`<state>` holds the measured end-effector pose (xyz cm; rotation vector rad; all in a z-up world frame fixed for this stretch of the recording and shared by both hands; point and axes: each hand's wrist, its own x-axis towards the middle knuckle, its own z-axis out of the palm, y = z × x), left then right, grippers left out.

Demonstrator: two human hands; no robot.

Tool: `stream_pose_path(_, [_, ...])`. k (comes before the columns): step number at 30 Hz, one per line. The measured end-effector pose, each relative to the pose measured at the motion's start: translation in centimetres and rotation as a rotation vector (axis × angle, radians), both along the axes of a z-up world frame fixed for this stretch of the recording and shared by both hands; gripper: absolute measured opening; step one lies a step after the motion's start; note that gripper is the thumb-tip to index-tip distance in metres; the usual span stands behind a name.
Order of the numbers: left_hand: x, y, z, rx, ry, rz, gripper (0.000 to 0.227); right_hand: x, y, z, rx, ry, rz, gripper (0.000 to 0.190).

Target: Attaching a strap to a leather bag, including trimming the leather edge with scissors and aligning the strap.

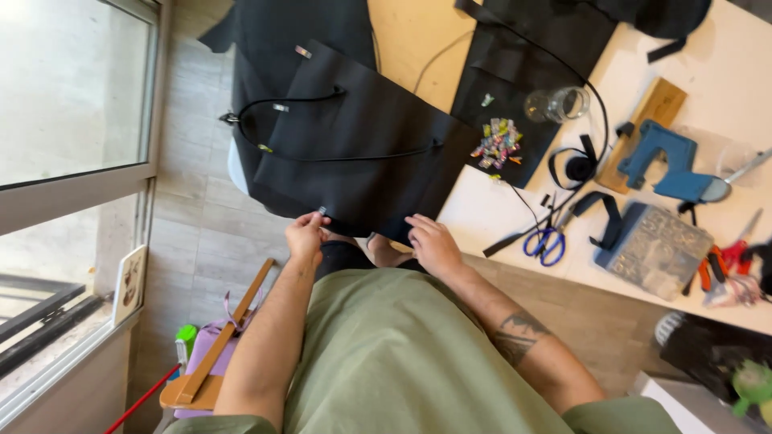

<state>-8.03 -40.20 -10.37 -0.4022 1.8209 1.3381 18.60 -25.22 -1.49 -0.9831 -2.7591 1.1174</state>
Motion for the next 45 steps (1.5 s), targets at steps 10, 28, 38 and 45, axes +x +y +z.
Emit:
stream_pose_path(10, [-3.7,-3.9,0.5,-0.105,0.095,-0.261,0.013,0.5,1.4,-0.6,0.010,-0.220,0.087,0.001])
stream_pose_path(28, [-20.4,2.1,0.2,-0.315,0.458,-0.592,0.017,-30.1,15.2,1.1,-0.386,0.201,-0.306,0.017])
stream_pose_path(38, [-20.2,4.9,0.6,0.117,0.293,-0.346,0.024,-39.5,22.0,-2.7,0.224,-0.137,0.165,0.009])
stream_pose_path(45, [-20.7,5.9,2.7,-0.146,0.570,-0.669,0.026,-40.8,22.3,0.5,0.067,-0.227,0.192,0.011])
